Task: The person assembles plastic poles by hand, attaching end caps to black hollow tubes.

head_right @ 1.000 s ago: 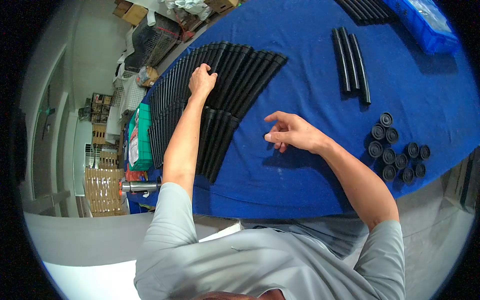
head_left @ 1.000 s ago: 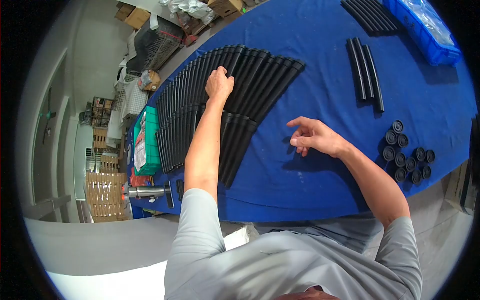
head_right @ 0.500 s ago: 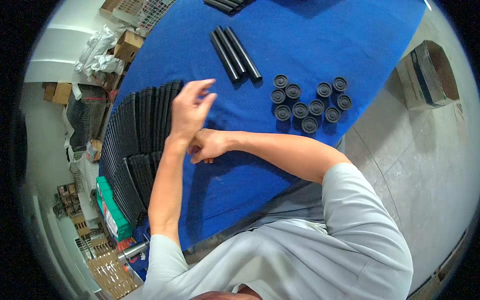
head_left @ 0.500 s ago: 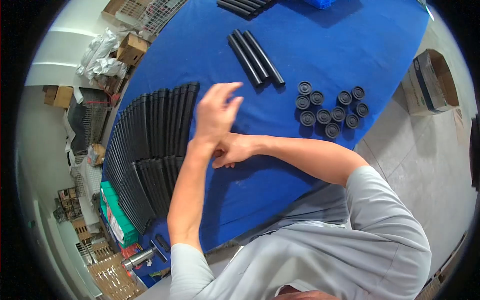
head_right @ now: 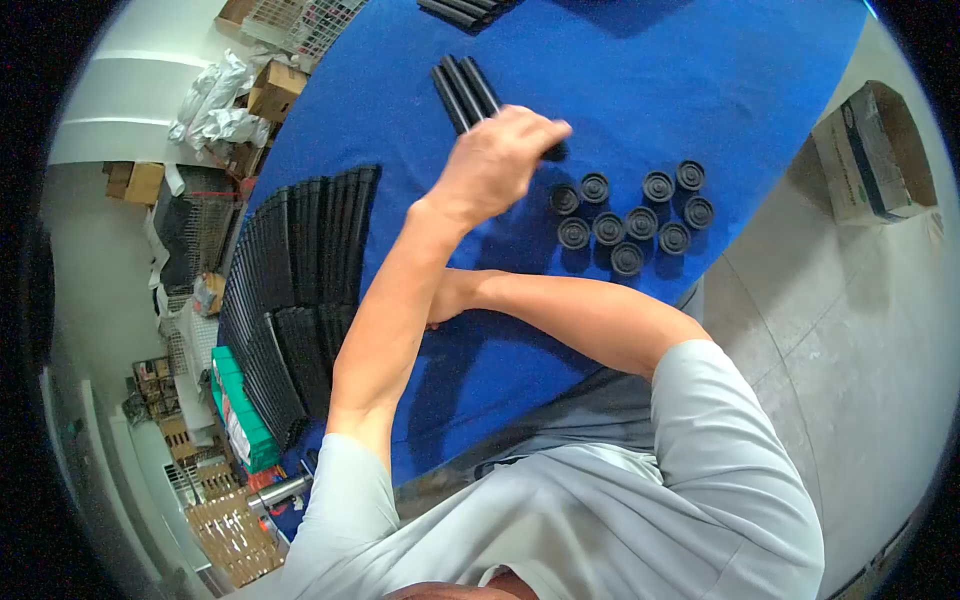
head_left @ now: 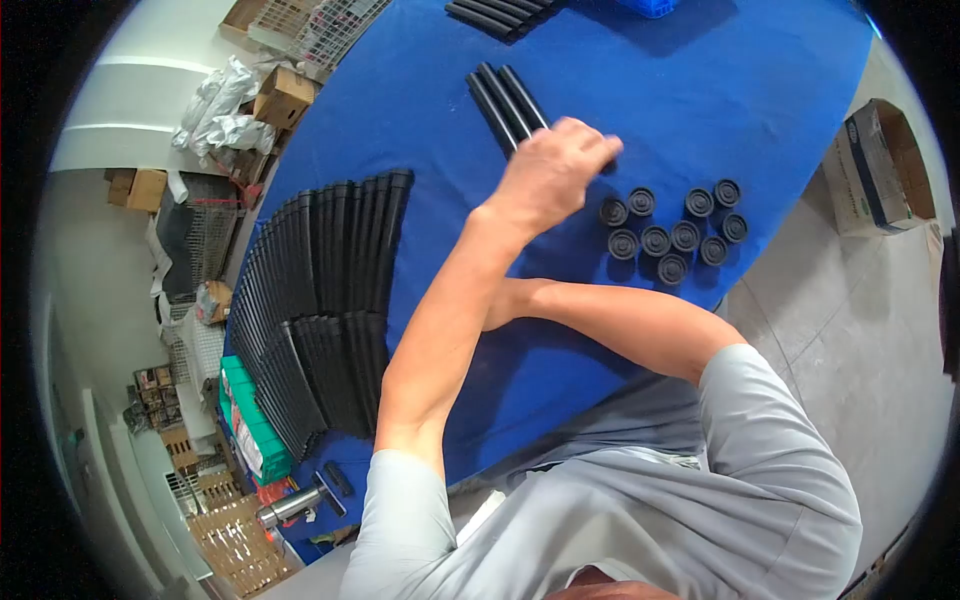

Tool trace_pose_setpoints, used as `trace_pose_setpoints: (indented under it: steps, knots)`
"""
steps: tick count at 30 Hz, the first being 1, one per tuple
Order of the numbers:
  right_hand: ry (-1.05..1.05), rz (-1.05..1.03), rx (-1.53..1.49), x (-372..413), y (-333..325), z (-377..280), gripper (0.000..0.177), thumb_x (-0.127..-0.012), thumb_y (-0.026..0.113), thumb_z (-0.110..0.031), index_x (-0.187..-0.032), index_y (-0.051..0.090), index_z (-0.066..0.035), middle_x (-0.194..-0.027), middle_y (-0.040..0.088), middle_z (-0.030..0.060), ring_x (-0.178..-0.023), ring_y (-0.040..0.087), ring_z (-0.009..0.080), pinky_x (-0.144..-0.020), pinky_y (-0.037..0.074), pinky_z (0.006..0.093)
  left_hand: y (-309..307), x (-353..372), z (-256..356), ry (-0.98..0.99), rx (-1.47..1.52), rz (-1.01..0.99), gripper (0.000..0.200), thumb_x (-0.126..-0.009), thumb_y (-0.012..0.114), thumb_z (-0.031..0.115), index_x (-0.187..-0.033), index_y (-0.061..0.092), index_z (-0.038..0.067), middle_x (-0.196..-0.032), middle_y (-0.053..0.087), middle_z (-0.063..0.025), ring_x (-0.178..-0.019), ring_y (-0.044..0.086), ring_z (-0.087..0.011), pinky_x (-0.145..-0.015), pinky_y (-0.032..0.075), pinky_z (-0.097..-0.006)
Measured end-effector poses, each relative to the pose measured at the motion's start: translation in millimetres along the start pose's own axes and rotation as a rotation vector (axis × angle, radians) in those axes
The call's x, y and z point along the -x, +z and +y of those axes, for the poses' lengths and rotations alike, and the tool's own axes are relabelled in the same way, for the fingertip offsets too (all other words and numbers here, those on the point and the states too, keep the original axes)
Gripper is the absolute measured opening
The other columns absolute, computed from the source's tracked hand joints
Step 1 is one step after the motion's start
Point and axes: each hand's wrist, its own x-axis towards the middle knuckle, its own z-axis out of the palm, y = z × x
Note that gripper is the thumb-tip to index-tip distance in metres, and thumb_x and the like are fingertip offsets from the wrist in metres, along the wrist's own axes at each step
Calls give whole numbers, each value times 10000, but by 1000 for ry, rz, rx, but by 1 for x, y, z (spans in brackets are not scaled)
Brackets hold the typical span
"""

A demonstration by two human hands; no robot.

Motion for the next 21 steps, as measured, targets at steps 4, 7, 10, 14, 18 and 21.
trace_pose_setpoints:
  steps: [4, 7, 10, 14, 18, 21]
  knots:
    - [262, -81, 292, -1, -8, -53, 284, -883, 729, -176, -1012, 694, 75, -806, 727, 163, -628, 704, 234, -620, 576, 381, -24, 45, -64, -334, -197, 131, 422, -840, 679, 96, -1259, 659, 54, -1195, 694, -169, -1151, 634, -354, -1000, 521, -449]
    - [237, -84, 310, -2, -7, -47, 359, -886, 728, -210, -1049, 680, 106, -829, 738, 192, -655, 736, 258, -627, 586, 381, -29, 90, -109, -640, -250, -48, 468, -829, 696, 222, -1254, 656, 30, -1184, 692, -221, -1145, 643, -395, -1017, 504, -473]
    - [249, -86, 297, -2, -8, -46, 344, -882, 729, -199, -1055, 681, 95, -818, 738, 180, -650, 734, 242, -627, 593, 373, -24, 104, -105, -818, -161, -201, 511, -841, 724, 190, -1304, 619, 0, -1210, 679, -229, -1211, 608, -400, -1036, 511, -467]
    - [266, -92, 293, -2, -7, -49, 337, -882, 729, -197, -1051, 681, 90, -824, 739, 181, -649, 734, 235, -620, 592, 372, -26, 103, -87, -691, -292, -28, 569, -827, 665, 104, -1381, 577, 6, -1362, 599, -213, -1310, 522, -399, -1060, 496, -470]
    - [238, -95, 292, -3, -7, -46, 271, -905, 695, -168, -1056, 675, 56, -762, 702, 139, -633, 683, 221, -611, 553, 374, -22, 72, -68, -270, -207, 143, 555, -810, 525, -19, -1358, 604, 18, -1383, 601, -196, -1243, 572, -371, -1068, 493, -451]
    - [192, -71, 240, -2, -6, -40, 214, -907, 689, -151, -995, 664, 42, -718, 665, 122, -621, 657, 220, -588, 537, 378, 2, 63, -55, -348, -167, 47, 539, -845, 540, -23, -1374, 610, 53, -1372, 607, -207, -1239, 580, -369, -1055, 507, -437]
